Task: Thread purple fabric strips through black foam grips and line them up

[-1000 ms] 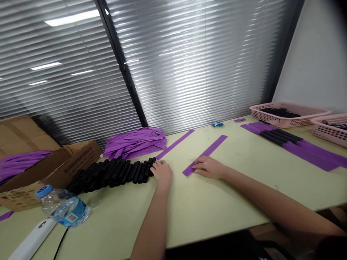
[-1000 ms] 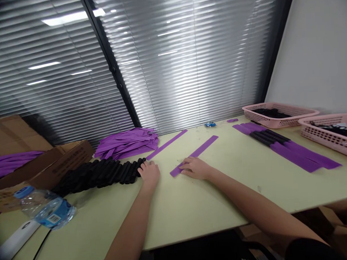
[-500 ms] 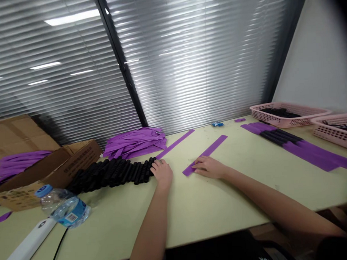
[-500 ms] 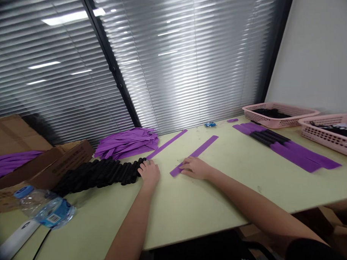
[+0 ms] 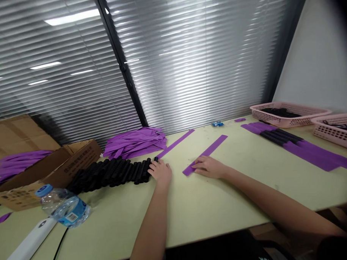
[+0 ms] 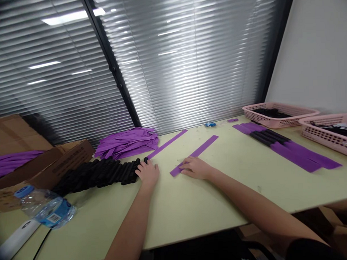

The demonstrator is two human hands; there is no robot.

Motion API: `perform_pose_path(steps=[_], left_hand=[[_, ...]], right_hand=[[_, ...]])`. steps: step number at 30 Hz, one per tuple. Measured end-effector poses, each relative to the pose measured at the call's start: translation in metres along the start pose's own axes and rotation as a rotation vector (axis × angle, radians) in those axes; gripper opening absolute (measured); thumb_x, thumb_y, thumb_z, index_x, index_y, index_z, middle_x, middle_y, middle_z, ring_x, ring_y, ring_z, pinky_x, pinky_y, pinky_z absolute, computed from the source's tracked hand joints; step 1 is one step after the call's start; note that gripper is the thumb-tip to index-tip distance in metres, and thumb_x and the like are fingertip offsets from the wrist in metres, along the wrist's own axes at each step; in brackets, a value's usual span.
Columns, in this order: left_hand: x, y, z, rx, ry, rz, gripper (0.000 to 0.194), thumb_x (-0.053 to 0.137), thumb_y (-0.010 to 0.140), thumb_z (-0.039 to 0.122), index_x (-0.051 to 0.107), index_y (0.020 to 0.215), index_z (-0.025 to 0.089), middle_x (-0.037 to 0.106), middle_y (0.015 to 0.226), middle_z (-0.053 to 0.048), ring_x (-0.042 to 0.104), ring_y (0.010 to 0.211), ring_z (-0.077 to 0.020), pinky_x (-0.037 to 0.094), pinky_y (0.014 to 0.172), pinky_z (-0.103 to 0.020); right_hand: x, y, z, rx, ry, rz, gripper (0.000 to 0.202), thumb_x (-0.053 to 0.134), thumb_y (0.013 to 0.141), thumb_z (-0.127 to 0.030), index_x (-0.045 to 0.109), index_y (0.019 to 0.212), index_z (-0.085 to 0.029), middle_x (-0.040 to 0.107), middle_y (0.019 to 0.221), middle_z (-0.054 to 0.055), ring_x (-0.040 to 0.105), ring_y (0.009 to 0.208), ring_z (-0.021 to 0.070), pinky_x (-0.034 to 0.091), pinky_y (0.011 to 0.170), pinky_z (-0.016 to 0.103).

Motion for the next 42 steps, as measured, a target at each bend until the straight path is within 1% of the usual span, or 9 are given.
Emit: perform_pose_path(steps=[7, 12, 20, 24, 31, 34, 37, 40, 42], left_hand=[[-0.004, 0.006, -0.016, -0.084, -0.026, 0.072, 0.048, 0.044, 0.086, 0.046, 0.058, 0.117, 0.012, 0.053, 0.116, -0.021, 0.046, 0.103, -0.0363, 0.034, 0.082, -0.050], [-0.005, 0.008, -0.023, -0.112, -0.027, 0.076, 0.046, 0.042, 0.087, 0.046, 0.059, 0.114, 0.013, 0.050, 0.121, -0.022, 0.044, 0.106, -0.0389, 0.034, 0.083, -0.056], [-0.005, 0.013, -0.033, -0.155, -0.064, 0.005, 0.049, 0.042, 0.085, 0.052, 0.060, 0.110, 0.014, 0.053, 0.116, -0.021, 0.044, 0.107, -0.0378, 0.033, 0.085, -0.058], [-0.003, 0.014, -0.034, -0.159, -0.050, -0.002, 0.054, 0.041, 0.084, 0.057, 0.060, 0.112, 0.014, 0.051, 0.123, -0.023, 0.040, 0.115, -0.0417, 0.031, 0.087, -0.062], [0.010, 0.017, -0.041, -0.195, -0.065, -0.042, 0.062, 0.037, 0.085, 0.060, 0.057, 0.123, 0.015, 0.043, 0.136, -0.023, 0.029, 0.128, -0.0474, 0.026, 0.093, -0.065], [0.003, 0.016, -0.038, -0.181, -0.051, -0.007, 0.057, 0.035, 0.088, 0.056, 0.060, 0.118, 0.014, 0.048, 0.131, -0.023, 0.034, 0.125, -0.0454, 0.027, 0.093, -0.063], [-0.012, 0.015, -0.035, -0.159, -0.049, 0.019, 0.044, 0.034, 0.092, 0.043, 0.064, 0.108, 0.015, 0.057, 0.118, -0.020, 0.046, 0.113, -0.0394, 0.033, 0.087, -0.055], [-0.022, 0.016, -0.041, -0.159, -0.053, -0.041, 0.033, 0.036, 0.091, 0.025, 0.064, 0.107, 0.017, 0.059, 0.112, -0.018, 0.051, 0.106, -0.0342, 0.035, 0.083, -0.047], [-0.020, 0.017, -0.047, -0.155, -0.053, -0.134, 0.032, 0.038, 0.089, 0.020, 0.063, 0.110, 0.015, 0.059, 0.114, -0.019, 0.051, 0.108, -0.0338, 0.033, 0.085, -0.045]], right_hand=[[0.001, -0.001, 0.002, -0.005, -0.001, 0.003, 0.039, 0.041, 0.095, -0.044, 0.065, 0.118, -0.023, 0.062, 0.110, 0.011, 0.057, 0.100, 0.0226, 0.045, 0.089, 0.038], [0.003, -0.001, 0.003, 0.010, -0.020, -0.021, 0.040, 0.040, 0.095, -0.044, 0.064, 0.119, -0.023, 0.062, 0.111, 0.011, 0.057, 0.101, 0.0229, 0.045, 0.090, 0.039], [0.001, -0.001, 0.002, 0.006, -0.009, -0.009, 0.040, 0.040, 0.095, -0.044, 0.064, 0.119, -0.024, 0.063, 0.111, 0.011, 0.057, 0.101, 0.0232, 0.045, 0.089, 0.039], [0.003, -0.001, 0.004, 0.007, -0.015, -0.013, 0.040, 0.040, 0.095, -0.044, 0.064, 0.120, -0.024, 0.062, 0.111, 0.011, 0.057, 0.101, 0.0231, 0.045, 0.089, 0.039], [0.002, 0.000, 0.003, 0.008, -0.012, -0.017, 0.041, 0.039, 0.095, -0.045, 0.064, 0.119, -0.023, 0.063, 0.111, 0.011, 0.057, 0.101, 0.0233, 0.045, 0.090, 0.039], [0.002, 0.000, 0.002, 0.008, -0.015, -0.021, 0.040, 0.040, 0.095, -0.044, 0.064, 0.119, -0.023, 0.063, 0.110, 0.011, 0.057, 0.101, 0.0230, 0.045, 0.089, 0.039], [0.002, 0.000, 0.002, 0.008, -0.017, -0.019, 0.040, 0.040, 0.095, -0.043, 0.064, 0.119, -0.023, 0.063, 0.110, 0.011, 0.057, 0.101, 0.0229, 0.045, 0.090, 0.038], [0.003, -0.001, 0.002, 0.010, -0.021, -0.016, 0.040, 0.040, 0.095, -0.044, 0.064, 0.119, -0.023, 0.063, 0.111, 0.010, 0.057, 0.101, 0.0229, 0.045, 0.090, 0.038], [0.003, -0.001, 0.003, 0.011, -0.016, -0.009, 0.040, 0.041, 0.095, -0.044, 0.065, 0.118, -0.023, 0.063, 0.111, 0.010, 0.057, 0.101, 0.0230, 0.045, 0.090, 0.038]])
Point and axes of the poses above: each hand's wrist, its own y-axis towards the middle knuckle, its own x-axis out of the palm, z = x × y, the point moved 10 cm from there along y, towards the middle knuckle
